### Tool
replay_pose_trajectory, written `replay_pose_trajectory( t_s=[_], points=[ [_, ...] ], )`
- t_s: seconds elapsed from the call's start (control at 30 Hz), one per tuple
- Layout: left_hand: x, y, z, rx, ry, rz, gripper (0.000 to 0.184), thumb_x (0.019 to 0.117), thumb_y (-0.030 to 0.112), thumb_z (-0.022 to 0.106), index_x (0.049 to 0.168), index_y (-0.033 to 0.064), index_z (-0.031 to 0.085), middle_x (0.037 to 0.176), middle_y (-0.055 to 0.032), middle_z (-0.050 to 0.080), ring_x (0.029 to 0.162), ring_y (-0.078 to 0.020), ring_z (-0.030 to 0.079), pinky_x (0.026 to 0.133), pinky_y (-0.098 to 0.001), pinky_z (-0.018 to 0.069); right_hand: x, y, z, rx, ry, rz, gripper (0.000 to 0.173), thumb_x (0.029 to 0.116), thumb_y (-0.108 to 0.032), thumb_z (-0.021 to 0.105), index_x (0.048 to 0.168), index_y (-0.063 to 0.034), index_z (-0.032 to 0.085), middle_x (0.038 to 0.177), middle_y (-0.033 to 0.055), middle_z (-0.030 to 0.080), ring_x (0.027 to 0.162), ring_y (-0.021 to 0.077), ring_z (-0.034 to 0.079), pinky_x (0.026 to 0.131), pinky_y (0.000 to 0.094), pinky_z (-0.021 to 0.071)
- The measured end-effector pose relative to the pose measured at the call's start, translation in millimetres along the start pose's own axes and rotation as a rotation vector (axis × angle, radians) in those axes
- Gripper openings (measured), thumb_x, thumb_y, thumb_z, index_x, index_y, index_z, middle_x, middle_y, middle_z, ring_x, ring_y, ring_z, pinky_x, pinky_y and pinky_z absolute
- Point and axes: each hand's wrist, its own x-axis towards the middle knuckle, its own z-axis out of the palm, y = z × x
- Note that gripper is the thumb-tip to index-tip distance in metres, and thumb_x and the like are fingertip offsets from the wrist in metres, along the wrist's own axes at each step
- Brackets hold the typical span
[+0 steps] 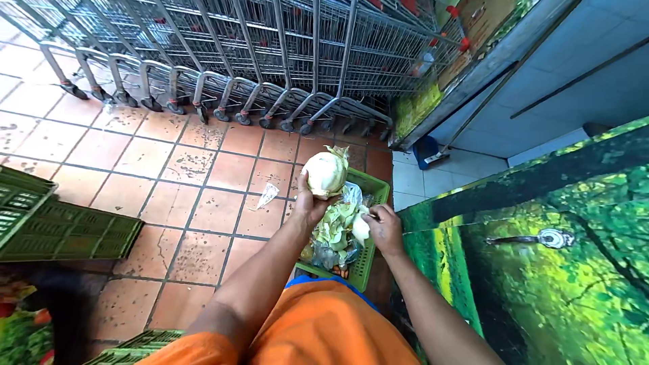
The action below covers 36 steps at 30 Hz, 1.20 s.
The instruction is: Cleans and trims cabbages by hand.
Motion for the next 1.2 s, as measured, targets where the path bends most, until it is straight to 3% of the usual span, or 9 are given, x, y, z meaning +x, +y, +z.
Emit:
replay_pose_trajectory(
  t_s=[0.13, 0.27, 0.33, 0.43, 0.5, 0.63, 0.87, 1.03, 1.2],
  points=[
    [-17, 2, -17, 0.165, -0.230, 0.051, 0.084, 0.0841, 0.070, 0.063, 0.146, 0.0175, 0.043, 0.133, -0.0147, 0.061, 0.118, -0.0316, 0.062, 0.093, -0.0546, 0.0551, 17, 3, -6, 0.227, -0.187, 0.389, 0.074, 0.0873, -0.021, 0.083, 0.150, -0.0042, 0.047, 0.140, 0.0183, 0.058, 0.119, 0.0319, 0.063, 0.098, 0.0529, 0.0557],
    [-35, 2, -29, 0.243, -0.372, 0.064, 0.093, 0.0626, 0.062, 0.088, 0.134, 0.0135, 0.053, 0.116, -0.0103, 0.070, 0.106, -0.0231, 0.069, 0.091, -0.0452, 0.0591, 9, -38, 0, 0.984, -0.314, 0.362, 0.098, 0.0815, -0.026, 0.084, 0.159, -0.0169, 0.026, 0.145, 0.0109, 0.055, 0.122, 0.0261, 0.062, 0.099, 0.0481, 0.0565],
    [-49, 3, -27, 0.339, -0.389, 0.084, 0.092, 0.0641, 0.064, 0.086, 0.135, 0.0151, 0.053, 0.116, -0.0085, 0.070, 0.106, -0.0213, 0.069, 0.092, -0.0437, 0.0588, 5, -52, 0, 1.205, -0.283, 0.335, 0.093, 0.0803, -0.019, 0.085, 0.156, -0.0194, 0.031, 0.142, 0.0108, 0.056, 0.121, 0.0270, 0.063, 0.099, 0.0482, 0.0567],
    [-59, 10, -14, 0.671, -0.362, 0.250, 0.096, 0.0811, 0.076, 0.065, 0.157, 0.0260, 0.033, 0.142, -0.0027, 0.059, 0.124, -0.0200, 0.060, 0.101, -0.0458, 0.0536, 5, -56, 3, 1.287, -0.096, 0.303, 0.091, 0.0762, -0.014, 0.087, 0.154, -0.0179, 0.039, 0.141, 0.0100, 0.057, 0.121, 0.0251, 0.062, 0.099, 0.0468, 0.0562],
    [-65, 8, -12, 0.770, -0.399, 0.354, 0.111, 0.0786, 0.077, 0.067, 0.163, 0.0286, 0.015, 0.157, -0.0030, 0.044, 0.134, -0.0229, 0.053, 0.104, -0.0494, 0.0519, 4, -58, 5, 1.195, -0.008, 0.300, 0.091, 0.0756, -0.015, 0.088, 0.152, -0.0160, 0.040, 0.143, 0.0087, 0.056, 0.123, 0.0231, 0.060, 0.100, 0.0452, 0.0560],
    [-66, -16, -17, 0.633, -0.319, 0.434, 0.136, 0.0549, 0.065, 0.093, 0.160, 0.0279, 0.014, 0.148, -0.0095, 0.051, 0.125, -0.0281, 0.060, 0.097, -0.0524, 0.0571, 2, -65, 9, 1.010, 0.072, 0.260, 0.074, 0.0823, -0.006, 0.078, 0.149, -0.0157, 0.046, 0.137, 0.0086, 0.056, 0.114, 0.0220, 0.063, 0.090, 0.0426, 0.0595],
    [-69, -11, -16, 0.458, -0.333, 0.418, 0.123, 0.0606, 0.061, 0.091, 0.156, 0.0201, 0.025, 0.135, -0.0109, 0.061, 0.119, -0.0251, 0.064, 0.099, -0.0480, 0.0556, 7, -81, 20, 0.985, 0.264, 0.380, 0.052, 0.0991, -0.011, 0.050, 0.150, -0.0090, 0.045, 0.129, 0.0096, 0.066, 0.107, 0.0198, 0.068, 0.088, 0.0423, 0.0592],
    [-75, -4, -10, 0.429, -0.402, 0.445, 0.118, 0.0620, 0.059, 0.091, 0.154, 0.0193, 0.030, 0.130, -0.0105, 0.064, 0.114, -0.0245, 0.066, 0.095, -0.0480, 0.0578, 11, -85, 18, 1.137, 0.183, 0.399, 0.037, 0.1098, -0.026, 0.039, 0.123, -0.0069, 0.068, 0.110, 0.0078, 0.072, 0.098, 0.0174, 0.070, 0.088, 0.0403, 0.0601],
    [-83, 43, 0, 1.127, -0.278, 0.637, 0.128, 0.0562, 0.069, 0.089, 0.156, 0.0159, 0.030, 0.141, -0.0071, 0.058, 0.120, -0.0188, 0.063, 0.096, -0.0426, 0.0583, 12, -58, 7, 0.945, 0.047, 0.533, 0.034, 0.1067, -0.012, 0.048, 0.140, -0.0052, 0.053, 0.122, 0.0115, 0.069, 0.095, 0.0228, 0.072, 0.081, 0.0421, 0.0609]
  ],
)
